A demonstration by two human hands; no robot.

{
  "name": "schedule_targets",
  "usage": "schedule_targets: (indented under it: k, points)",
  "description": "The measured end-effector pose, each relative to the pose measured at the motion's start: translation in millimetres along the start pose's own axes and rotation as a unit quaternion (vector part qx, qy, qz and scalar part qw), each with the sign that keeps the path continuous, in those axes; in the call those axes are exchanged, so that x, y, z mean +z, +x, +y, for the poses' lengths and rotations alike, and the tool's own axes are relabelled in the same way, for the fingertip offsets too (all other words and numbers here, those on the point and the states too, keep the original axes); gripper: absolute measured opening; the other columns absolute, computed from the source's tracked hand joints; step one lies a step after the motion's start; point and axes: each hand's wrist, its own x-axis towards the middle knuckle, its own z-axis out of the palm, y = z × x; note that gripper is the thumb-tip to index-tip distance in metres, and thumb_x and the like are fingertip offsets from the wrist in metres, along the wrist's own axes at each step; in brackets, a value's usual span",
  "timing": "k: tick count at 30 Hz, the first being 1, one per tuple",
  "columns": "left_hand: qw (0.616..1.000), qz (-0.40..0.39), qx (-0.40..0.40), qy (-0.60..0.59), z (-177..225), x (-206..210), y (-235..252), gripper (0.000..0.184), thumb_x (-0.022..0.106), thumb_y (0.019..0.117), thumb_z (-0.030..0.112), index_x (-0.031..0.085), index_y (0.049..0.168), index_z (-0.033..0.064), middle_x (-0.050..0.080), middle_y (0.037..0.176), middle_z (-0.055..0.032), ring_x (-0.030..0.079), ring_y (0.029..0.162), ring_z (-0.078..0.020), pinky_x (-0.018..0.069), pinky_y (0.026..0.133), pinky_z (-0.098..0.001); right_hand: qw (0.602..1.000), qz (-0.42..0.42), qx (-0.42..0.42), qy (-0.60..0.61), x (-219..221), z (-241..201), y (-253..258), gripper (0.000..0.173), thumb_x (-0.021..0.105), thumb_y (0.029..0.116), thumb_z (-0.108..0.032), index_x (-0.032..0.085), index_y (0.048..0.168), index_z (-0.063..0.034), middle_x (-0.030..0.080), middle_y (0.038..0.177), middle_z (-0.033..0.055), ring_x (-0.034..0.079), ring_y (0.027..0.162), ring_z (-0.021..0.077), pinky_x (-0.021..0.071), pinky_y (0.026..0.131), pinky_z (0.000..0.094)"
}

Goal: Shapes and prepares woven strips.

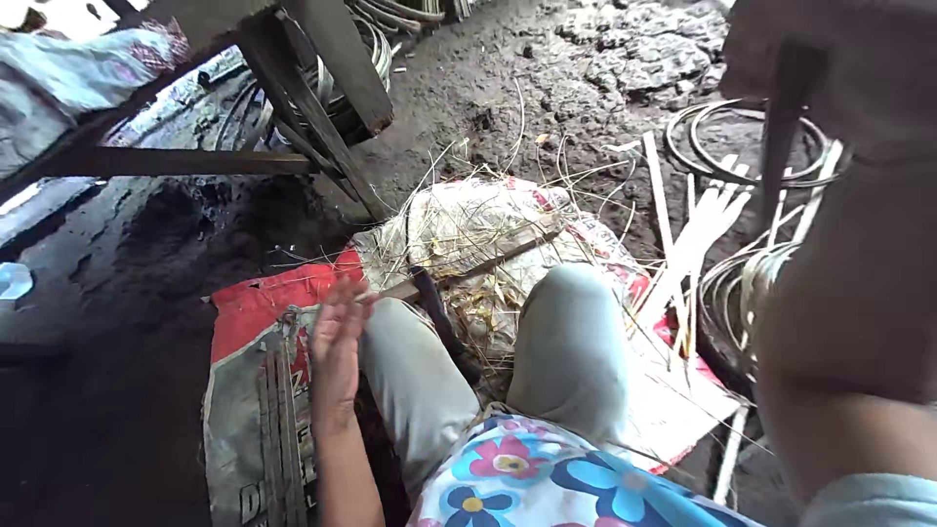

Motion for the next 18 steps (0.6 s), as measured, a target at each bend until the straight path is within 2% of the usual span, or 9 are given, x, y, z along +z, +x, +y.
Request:
schedule_targets:
  k: [2, 4, 6, 8, 10, 12, 13, 15, 18]
  points:
    - [0.998, 0.031, 0.041, -0.042, 23, -12, 6, 0.050, 0.055, 0.1034, 0.032, 0.045, 0.150, 0.0145, 0.064, 0.135, -0.0035, 0.066, 0.117, -0.0208, 0.0539, 0.102, -0.0416, 0.967, -0.051, -0.064, -0.241, 24, -22, -18, 0.033, 0.049, 0.1068, -0.024, 0.066, 0.132, -0.0123, 0.065, 0.102, 0.0025, 0.058, 0.081, 0.0057, 0.0513, 0.074, 0.0261]
    - [0.994, 0.037, 0.070, -0.070, 37, -24, 8, 0.091, 0.063, 0.0878, 0.070, 0.035, 0.156, 0.0162, 0.057, 0.147, -0.0023, 0.059, 0.130, -0.0215, 0.0493, 0.109, -0.0444, 0.923, -0.069, -0.144, -0.351, 56, -27, -42, 0.031, 0.053, 0.1041, -0.013, 0.073, 0.127, -0.0111, 0.068, 0.102, 0.0191, 0.065, 0.082, 0.0326, 0.0517, 0.068, 0.0509]
    - [0.986, 0.065, 0.070, -0.136, 44, -33, 6, 0.105, 0.051, 0.0791, 0.087, 0.037, 0.154, 0.0141, 0.053, 0.152, -0.0050, 0.053, 0.138, -0.0239, 0.0444, 0.113, -0.0471, 0.892, -0.100, -0.185, -0.400, 76, -10, -66, 0.037, 0.055, 0.0994, -0.004, 0.074, 0.127, -0.0185, 0.068, 0.100, 0.0198, 0.065, 0.081, 0.0402, 0.0490, 0.062, 0.0548]
    - [0.971, 0.109, 0.035, -0.208, 44, -39, 4, 0.099, 0.029, 0.0893, 0.085, 0.037, 0.154, 0.0107, 0.054, 0.151, -0.0067, 0.054, 0.137, -0.0231, 0.0466, 0.112, -0.0449, 0.889, -0.125, -0.191, -0.397, 84, 14, -84, 0.044, 0.056, 0.0952, 0.002, 0.074, 0.128, -0.0208, 0.066, 0.097, 0.0174, 0.064, 0.079, 0.0391, 0.0477, 0.057, 0.0515]
    - [0.966, 0.118, 0.041, -0.225, 46, -40, 8, 0.076, 0.016, 0.1027, 0.068, 0.043, 0.148, 0.0137, 0.058, 0.144, -0.0050, 0.056, 0.134, -0.0238, 0.0460, 0.111, -0.0481, 0.904, -0.124, -0.170, -0.373, 84, 30, -87, 0.040, 0.055, 0.0972, 0.001, 0.074, 0.127, -0.0170, 0.068, 0.098, 0.0193, 0.066, 0.080, 0.0401, 0.0496, 0.056, 0.0526]
    - [0.981, 0.082, 0.097, -0.143, 74, -35, 16, 0.069, 0.004, 0.1068, 0.055, 0.045, 0.149, 0.0194, 0.059, 0.143, 0.0021, 0.055, 0.134, -0.0200, 0.0446, 0.112, -0.0475, 0.919, -0.069, -0.152, -0.357, 82, 34, -75, 0.033, 0.053, 0.1018, -0.005, 0.073, 0.127, -0.0112, 0.068, 0.104, 0.0243, 0.068, 0.086, 0.0415, 0.0543, 0.068, 0.0557]
    - [0.986, 0.059, 0.132, -0.084, 96, -29, 19, 0.065, 0.004, 0.1077, 0.052, 0.038, 0.154, 0.0208, 0.054, 0.148, 0.0047, 0.051, 0.138, -0.0182, 0.0426, 0.114, -0.0459, 0.924, -0.022, -0.147, -0.352, 83, 31, -64, 0.031, 0.053, 0.1040, -0.007, 0.072, 0.129, -0.0085, 0.067, 0.108, 0.0267, 0.067, 0.090, 0.0408, 0.0545, 0.075, 0.0540]
    - [0.976, 0.018, 0.217, -0.007, 136, -12, 26, 0.057, 0.025, 0.1106, 0.046, 0.023, 0.159, 0.0174, 0.049, 0.153, 0.0046, 0.046, 0.143, -0.0185, 0.0373, 0.118, -0.0435, 0.930, 0.088, -0.152, -0.322, 83, 27, -34, 0.030, 0.050, 0.1077, -0.011, 0.069, 0.130, -0.0008, 0.065, 0.111, 0.0296, 0.065, 0.095, 0.0340, 0.0526, 0.085, 0.0437]
    - [0.958, -0.059, 0.278, -0.021, 151, 25, 23, 0.054, 0.041, 0.1103, 0.033, 0.024, 0.157, 0.0125, 0.055, 0.143, 0.0029, 0.055, 0.130, -0.0150, 0.0440, 0.114, -0.0350, 0.946, 0.229, -0.158, -0.167, 82, 23, 15, 0.029, 0.040, 0.1088, -0.010, 0.063, 0.114, 0.0064, 0.066, 0.094, 0.0074, 0.062, 0.080, 0.0075, 0.0534, 0.075, 0.0260]
